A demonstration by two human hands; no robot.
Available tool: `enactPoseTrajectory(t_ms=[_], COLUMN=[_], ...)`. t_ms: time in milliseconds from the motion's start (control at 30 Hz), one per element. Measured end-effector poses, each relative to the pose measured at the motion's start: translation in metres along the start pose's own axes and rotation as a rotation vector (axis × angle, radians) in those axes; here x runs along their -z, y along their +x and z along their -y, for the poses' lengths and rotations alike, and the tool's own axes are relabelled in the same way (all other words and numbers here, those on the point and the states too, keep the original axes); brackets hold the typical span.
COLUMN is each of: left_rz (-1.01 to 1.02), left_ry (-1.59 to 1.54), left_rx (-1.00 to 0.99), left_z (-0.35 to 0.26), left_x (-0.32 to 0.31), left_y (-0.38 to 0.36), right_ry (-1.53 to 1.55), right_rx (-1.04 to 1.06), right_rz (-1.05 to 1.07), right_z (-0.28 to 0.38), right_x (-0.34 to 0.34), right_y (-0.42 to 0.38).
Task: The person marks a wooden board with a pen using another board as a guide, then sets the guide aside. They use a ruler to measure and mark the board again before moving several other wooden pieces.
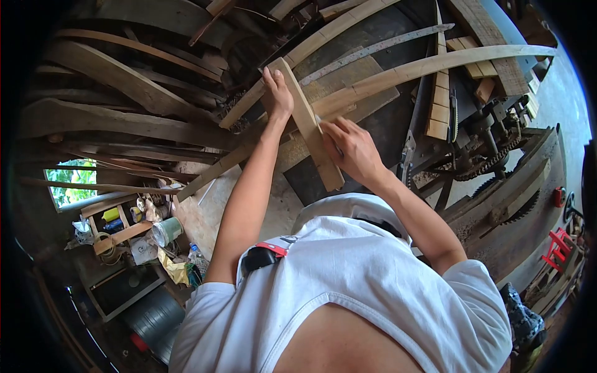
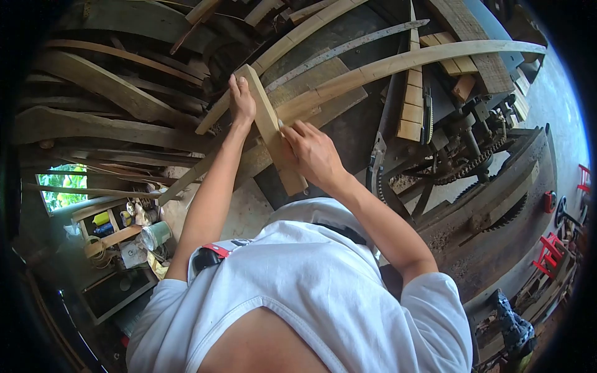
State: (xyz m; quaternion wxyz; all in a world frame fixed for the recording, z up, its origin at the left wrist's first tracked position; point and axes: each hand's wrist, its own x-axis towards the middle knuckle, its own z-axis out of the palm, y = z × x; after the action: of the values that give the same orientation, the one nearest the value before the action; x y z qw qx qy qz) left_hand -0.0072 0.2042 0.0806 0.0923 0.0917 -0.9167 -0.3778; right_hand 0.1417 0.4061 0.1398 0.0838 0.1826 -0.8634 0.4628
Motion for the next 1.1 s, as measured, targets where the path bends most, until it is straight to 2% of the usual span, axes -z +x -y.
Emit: enactPoseTrajectory(t_ms=[133,200,267,333,467,567,600,633,667,733,900,1000,1067,1100], left_rz=[0.062,0.103,0.104,0.108,0.124,0.124,0.128,0.135,0.142,0.105,0.09,0.077,0.213,0.213], left_ry=[-0.074,-0.103,-0.106,-0.149,-0.19,-0.151,-0.099,-0.07,-0.041,-0.021,-0.025,-0.05,-0.186,-0.184], left_rx=[-0.003,0.046,0.031,0.0,-0.061,-0.041,-0.029,-0.025,-0.021,-0.08,-0.084,-0.04,0.081,0.083], left_z=[0.003,0.026,0.027,0.015,-0.02,-0.067,-0.069,-0.071,-0.072,-0.074,-0.073,-0.085,-0.104,-0.104], left_x=[-0.001,-0.016,-0.031,-0.045,-0.071,-0.061,-0.065,-0.068,-0.071,-0.072,-0.074,-0.067,-0.054,-0.054], left_y=[-0.001,0.011,0.015,0.014,0.012,0.003,0.005,0.006,0.007,0.009,0.008,0.005,-0.002,-0.003], right_ry=[0.029,0.038,0.011,-0.027,-0.056,0.0,0.007,0.077,0.079,0.134,0.169,0.146,0.153,0.156], right_rx=[-0.053,-0.026,-0.123,-0.169,-0.115,-0.141,-0.128,-0.225,-0.234,-0.226,-0.229,-0.215,-0.209,-0.201], right_rz=[0.028,-0.127,-0.152,-0.217,-0.364,-0.341,-0.315,-0.268,-0.273,-0.273,-0.237,-0.203,-0.192,-0.184], right_z=[-0.006,-0.012,-0.022,-0.039,-0.049,-0.051,-0.05,-0.043,-0.041,-0.04,-0.039,-0.039,-0.041,-0.041], right_x=[0.018,0.035,0.057,0.072,0.089,0.086,0.085,0.085,0.082,0.074,0.062,0.061,0.06,0.06], right_y=[-0.029,-0.025,-0.014,-0.002,0.01,0.001,-0.003,-0.006,-0.01,-0.017,-0.018,-0.015,-0.014,-0.014])
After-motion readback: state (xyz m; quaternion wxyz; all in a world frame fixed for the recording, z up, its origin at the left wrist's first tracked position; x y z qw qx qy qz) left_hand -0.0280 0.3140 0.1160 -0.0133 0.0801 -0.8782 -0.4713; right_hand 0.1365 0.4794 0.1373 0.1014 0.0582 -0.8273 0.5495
